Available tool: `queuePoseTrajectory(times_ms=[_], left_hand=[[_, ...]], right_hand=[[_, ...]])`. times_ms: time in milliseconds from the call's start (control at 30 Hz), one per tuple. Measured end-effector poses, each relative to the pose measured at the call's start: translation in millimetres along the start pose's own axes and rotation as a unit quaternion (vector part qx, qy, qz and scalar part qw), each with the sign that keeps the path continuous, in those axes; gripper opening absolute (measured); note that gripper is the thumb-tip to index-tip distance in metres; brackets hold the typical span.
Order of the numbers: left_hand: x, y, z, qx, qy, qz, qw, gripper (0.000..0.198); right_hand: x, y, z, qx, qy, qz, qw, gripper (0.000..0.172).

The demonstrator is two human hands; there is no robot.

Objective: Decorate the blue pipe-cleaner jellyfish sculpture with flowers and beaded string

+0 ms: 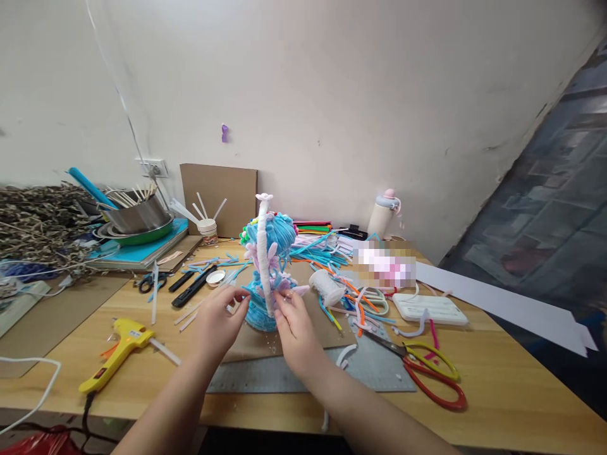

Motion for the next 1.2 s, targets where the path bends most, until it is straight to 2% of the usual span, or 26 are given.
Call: queuePoseTrajectory(times_ms=[167, 333, 533, 833, 1033, 1200], left_hand=[[-5, 7, 0.8, -0.008, -0.018, -0.002, 1.0, 0.012], [-8, 12, 11.1, -0.007, -0.043, 0.004, 0.999, 0.009], [-4, 16, 17.0, -0.019, -0.064, -0.026, 0.997, 0.005], [-5, 10, 14.1, -0.035, -0.059, 0.028, 0.997, 0.013], [-4, 0, 7.3, -0.079, 0.003, 0.025, 0.997, 0.008], [-5, 6, 5.9, -0.086, 0.001, 0.021, 0.996, 0.007]], right_hand=[[1, -2, 0, 0.006, 0.007, -0.008, 1.0, 0.041], [0, -2, -1, -0.007, 0.011, -0.011, 1.0, 0.04], [2, -2, -3, -0.015, 0.017, -0.017, 1.0, 0.04], [4, -1, -5, -0.024, 0.028, -0.04, 0.999, 0.04], [4, -3, -6, -0.025, 0.034, -0.041, 0.998, 0.04], [2, -2, -9, -0.035, 0.032, -0.03, 0.998, 0.04]])
Point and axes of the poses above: each hand's wrist, its own y-axis towards the middle knuckle, its own z-axis out of the palm, x = y × z, the point moved 5 cm from there along y, towards the middle knuckle, and after that the axes turned 10 degrees about -z, right-handed, at the moved point
